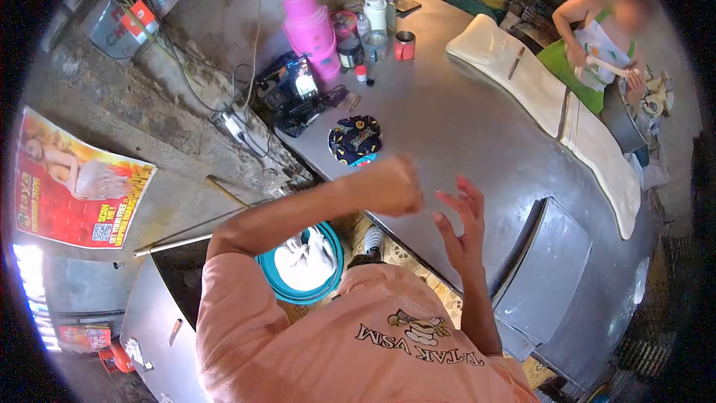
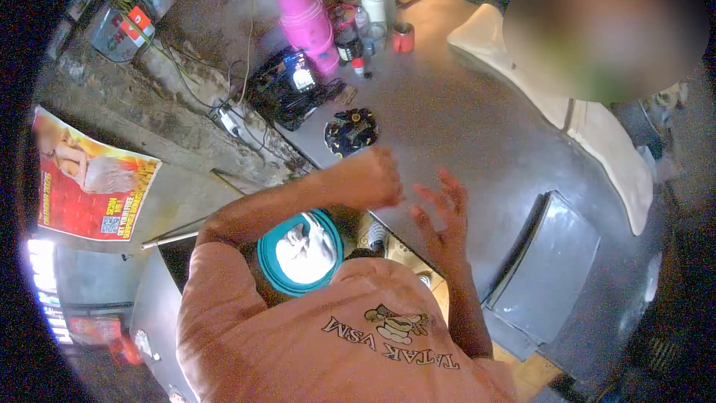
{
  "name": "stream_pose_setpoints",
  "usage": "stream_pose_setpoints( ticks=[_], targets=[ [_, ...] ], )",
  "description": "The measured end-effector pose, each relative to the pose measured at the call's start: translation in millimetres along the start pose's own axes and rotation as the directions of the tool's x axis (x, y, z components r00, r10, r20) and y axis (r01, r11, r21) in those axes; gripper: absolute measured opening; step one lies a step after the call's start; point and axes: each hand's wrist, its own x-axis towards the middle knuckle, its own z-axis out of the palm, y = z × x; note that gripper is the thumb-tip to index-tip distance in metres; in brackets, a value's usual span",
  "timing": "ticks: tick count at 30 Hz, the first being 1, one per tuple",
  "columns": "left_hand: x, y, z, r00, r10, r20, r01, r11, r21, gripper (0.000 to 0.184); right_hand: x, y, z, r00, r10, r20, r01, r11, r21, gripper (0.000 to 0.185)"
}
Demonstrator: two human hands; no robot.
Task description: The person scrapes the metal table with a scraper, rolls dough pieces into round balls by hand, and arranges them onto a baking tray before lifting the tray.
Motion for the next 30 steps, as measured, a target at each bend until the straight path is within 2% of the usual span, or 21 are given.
stream_pose_setpoints(
  ticks=[1,2,4,6,8,10,14,16,17,20,23,24,26,27,30],
  targets=[
    [4,13,1,0.998,0.007,0.066,-0.005,0.999,-0.036,0.017,4,-8,-5,0.993,-0.098,0.069,0.101,0.994,-0.047,0.027],
    [6,23,1,0.998,0.002,0.067,0.000,0.999,-0.036,0.017,6,-15,-8,0.971,-0.191,0.142,0.204,0.975,-0.088,0.027],
    [9,36,2,0.998,0.016,-0.053,-0.026,0.981,-0.190,0.017,6,-21,-14,0.967,-0.190,0.170,0.201,0.978,-0.048,0.027],
    [11,40,2,0.998,0.035,-0.062,-0.046,0.979,-0.197,0.016,8,-24,-18,0.961,-0.193,0.196,0.199,0.980,-0.009,0.026],
    [12,45,6,0.996,0.056,-0.068,-0.069,0.976,-0.208,0.016,9,-27,-19,0.934,-0.272,0.230,0.296,0.952,-0.077,0.024],
    [13,48,14,0.995,-0.070,-0.071,0.028,0.883,-0.469,0.015,11,-33,-17,0.925,-0.272,0.264,0.298,0.952,-0.064,0.024],
    [12,49,20,0.999,0.016,-0.034,-0.030,0.892,-0.451,0.018,6,-33,-13,0.919,-0.240,0.313,0.270,0.961,-0.056,0.027],
    [11,53,27,0.985,-0.060,-0.164,-0.050,0.802,-0.595,0.020,3,-33,-17,0.927,-0.200,0.316,0.221,0.975,-0.031,0.027],
    [11,56,28,0.985,-0.061,-0.164,-0.050,0.801,-0.596,0.020,2,-32,-19,0.934,-0.161,0.320,0.172,0.985,-0.004,0.027],
    [10,61,30,0.990,-0.133,-0.047,0.079,0.801,-0.594,0.023,2,-31,-22,0.936,-0.177,0.304,0.191,0.981,-0.017,0.027],
    [10,60,28,0.985,-0.044,-0.165,-0.069,0.783,-0.618,0.028,2,-34,-20,0.923,-0.207,0.325,0.231,0.972,-0.036,0.024],
    [14,62,20,0.993,-0.029,-0.114,-0.042,0.821,-0.569,0.015,2,-34,-20,0.924,-0.205,0.324,0.229,0.973,-0.037,0.024],
    [14,63,21,0.998,-0.017,-0.061,-0.017,0.856,-0.517,0.022,1,-33,-19,0.927,-0.192,0.323,0.202,0.979,0.003,0.023],
    [11,64,27,0.996,-0.056,-0.070,0.004,0.807,-0.591,0.014,0,-30,-20,0.927,-0.191,0.323,0.201,0.980,0.003,0.023],
    [10,66,28,0.990,-0.117,-0.085,0.027,0.727,-0.686,0.023,-3,-23,-21,0.940,-0.145,0.308,0.144,0.989,0.026,0.028]
  ],
)
